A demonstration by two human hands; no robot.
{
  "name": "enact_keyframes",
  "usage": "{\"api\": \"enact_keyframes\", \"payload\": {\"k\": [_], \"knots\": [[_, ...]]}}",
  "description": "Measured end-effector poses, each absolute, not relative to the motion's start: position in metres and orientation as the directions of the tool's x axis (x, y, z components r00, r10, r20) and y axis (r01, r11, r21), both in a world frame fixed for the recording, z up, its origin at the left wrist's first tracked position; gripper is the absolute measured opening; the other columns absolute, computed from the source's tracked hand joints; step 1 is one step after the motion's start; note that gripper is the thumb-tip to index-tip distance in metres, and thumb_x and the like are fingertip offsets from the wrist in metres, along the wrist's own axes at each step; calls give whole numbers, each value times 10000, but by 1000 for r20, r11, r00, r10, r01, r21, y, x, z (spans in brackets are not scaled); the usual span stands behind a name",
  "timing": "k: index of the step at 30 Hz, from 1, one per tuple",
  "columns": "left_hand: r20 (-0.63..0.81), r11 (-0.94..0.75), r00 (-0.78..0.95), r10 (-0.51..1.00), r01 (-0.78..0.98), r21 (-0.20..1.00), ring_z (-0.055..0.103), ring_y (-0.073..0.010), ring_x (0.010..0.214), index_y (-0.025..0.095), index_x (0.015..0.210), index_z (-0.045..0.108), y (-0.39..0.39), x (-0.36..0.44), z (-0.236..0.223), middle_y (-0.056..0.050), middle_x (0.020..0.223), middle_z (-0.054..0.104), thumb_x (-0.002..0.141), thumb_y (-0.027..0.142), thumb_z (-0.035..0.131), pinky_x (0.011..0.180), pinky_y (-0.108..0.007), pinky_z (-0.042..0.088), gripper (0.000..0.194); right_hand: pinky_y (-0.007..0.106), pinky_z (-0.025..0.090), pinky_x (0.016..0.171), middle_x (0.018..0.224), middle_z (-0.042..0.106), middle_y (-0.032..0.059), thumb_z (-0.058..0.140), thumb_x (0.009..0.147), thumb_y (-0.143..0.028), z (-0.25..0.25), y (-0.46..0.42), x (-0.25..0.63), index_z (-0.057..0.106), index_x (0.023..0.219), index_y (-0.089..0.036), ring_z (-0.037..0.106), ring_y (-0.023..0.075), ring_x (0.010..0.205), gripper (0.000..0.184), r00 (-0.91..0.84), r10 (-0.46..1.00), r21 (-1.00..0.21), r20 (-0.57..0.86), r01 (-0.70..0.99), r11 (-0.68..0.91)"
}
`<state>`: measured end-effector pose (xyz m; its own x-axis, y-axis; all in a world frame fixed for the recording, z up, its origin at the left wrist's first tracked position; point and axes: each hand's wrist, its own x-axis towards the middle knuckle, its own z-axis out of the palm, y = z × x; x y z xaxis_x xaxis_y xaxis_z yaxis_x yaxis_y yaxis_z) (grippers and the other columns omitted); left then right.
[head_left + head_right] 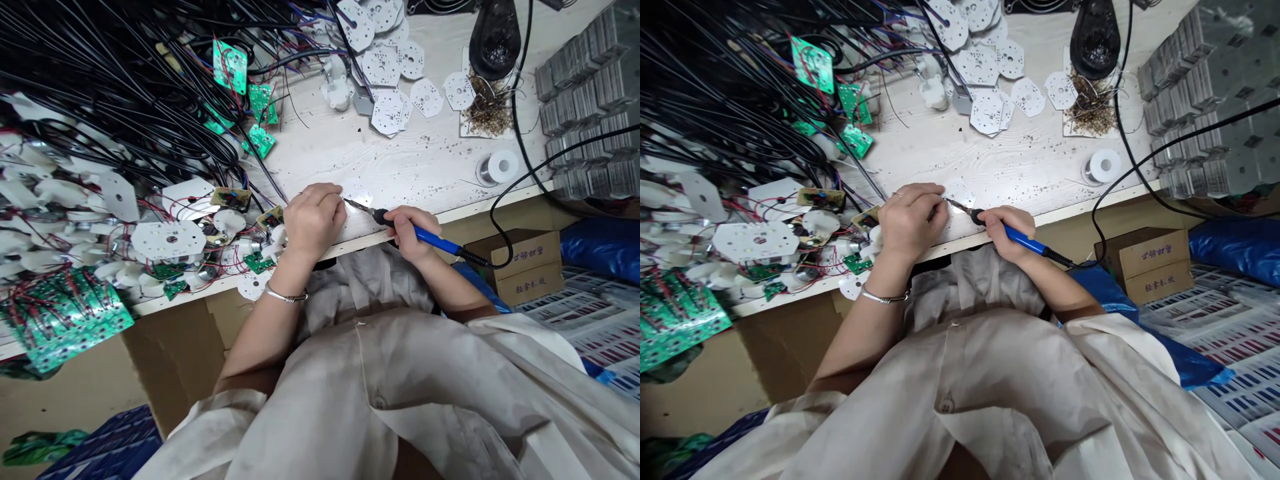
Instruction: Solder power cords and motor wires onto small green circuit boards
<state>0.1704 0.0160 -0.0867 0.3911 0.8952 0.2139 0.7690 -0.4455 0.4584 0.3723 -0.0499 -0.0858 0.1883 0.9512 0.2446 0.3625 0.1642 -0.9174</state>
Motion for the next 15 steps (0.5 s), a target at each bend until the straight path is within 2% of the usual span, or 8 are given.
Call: {"api": "enact_keyframes", "payload": {"k": [4, 10, 15], "knots": [[246, -451, 378, 893, 770, 452, 715, -229, 1043, 204, 836, 684, 15, 171, -90, -79, 1067, 780, 960, 217, 502, 856, -377, 550, 220, 310, 620, 655, 600, 689, -28, 542, 975, -504, -83, -49, 372, 755, 864, -265, 733, 163, 643, 339, 155, 951, -912, 266, 361, 196], [240, -438, 367, 899, 770, 464, 709, -226, 1059, 210, 835, 682, 15, 171, -92, -70, 1071, 778, 946, 211, 521, 879, -382, 557, 196, 314, 619, 636, 541, 660, -46, 529, 974, -532, -84, -50, 372, 748, 851, -267, 689, 150, 546, 365, 213, 951, -938, 226, 312, 153], [255, -436, 355, 899, 774, 460, 709, -227, 1034, 206, 824, 668, 14, 172, -93, -75, 1067, 777, 951, 206, 513, 864, -379, 554, 200, 309, 615, 648, 567, 677, -33, 545, 973, -498, -79, -48, 373, 759, 859, -260, 718, 157, 612, 339, 145, 958, -918, 247, 351, 184]]}}
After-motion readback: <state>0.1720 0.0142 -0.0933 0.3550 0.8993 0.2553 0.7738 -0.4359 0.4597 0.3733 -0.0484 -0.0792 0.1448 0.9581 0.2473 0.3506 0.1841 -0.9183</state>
